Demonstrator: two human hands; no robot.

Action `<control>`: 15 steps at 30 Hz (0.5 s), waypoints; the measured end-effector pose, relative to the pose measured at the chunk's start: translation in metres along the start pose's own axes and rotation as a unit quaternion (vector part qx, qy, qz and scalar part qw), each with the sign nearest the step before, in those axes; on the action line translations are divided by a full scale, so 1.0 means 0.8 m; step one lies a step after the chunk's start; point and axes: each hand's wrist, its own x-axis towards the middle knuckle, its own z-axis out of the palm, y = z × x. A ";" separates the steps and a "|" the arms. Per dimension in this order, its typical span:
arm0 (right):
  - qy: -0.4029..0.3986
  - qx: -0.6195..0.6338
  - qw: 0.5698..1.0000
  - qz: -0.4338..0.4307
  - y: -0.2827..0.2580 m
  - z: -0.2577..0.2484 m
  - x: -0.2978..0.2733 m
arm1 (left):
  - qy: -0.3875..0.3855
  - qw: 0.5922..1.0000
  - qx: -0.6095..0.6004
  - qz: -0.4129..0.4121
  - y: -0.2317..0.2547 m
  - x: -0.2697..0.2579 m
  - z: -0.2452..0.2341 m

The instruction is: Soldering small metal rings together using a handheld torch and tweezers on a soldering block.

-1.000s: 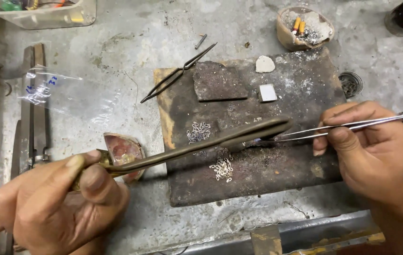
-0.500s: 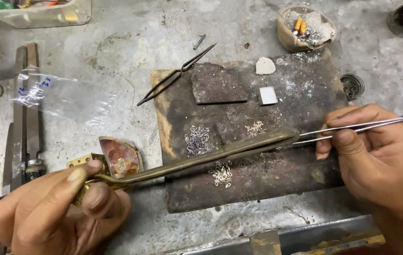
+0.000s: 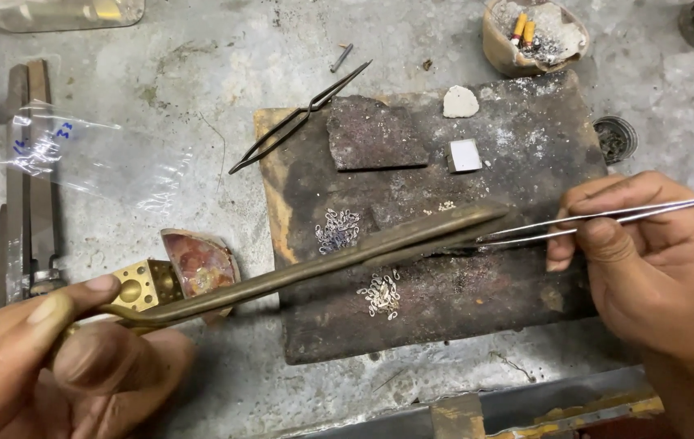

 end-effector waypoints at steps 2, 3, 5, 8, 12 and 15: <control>-0.005 0.004 1.000 0.001 0.002 -0.003 0.000 | 0.009 0.929 0.256 0.267 -0.027 -0.002 0.010; -0.010 0.009 1.000 0.000 0.003 -0.004 0.000 | 0.025 0.727 0.472 0.498 -0.041 -0.002 0.015; -0.007 0.004 1.000 0.003 0.002 -0.003 -0.001 | 0.097 0.672 0.342 0.650 -0.062 0.069 0.025; -0.004 -0.012 1.000 0.009 -0.002 -0.001 -0.001 | 0.148 0.580 0.229 0.768 -0.077 0.102 0.012; -0.011 -0.006 1.000 0.010 -0.002 -0.002 -0.001 | 0.139 0.585 0.243 0.761 -0.077 0.097 0.016; -0.012 -0.010 1.000 -0.002 0.000 -0.002 0.000 | 0.030 0.768 0.374 0.519 -0.066 0.014 -0.006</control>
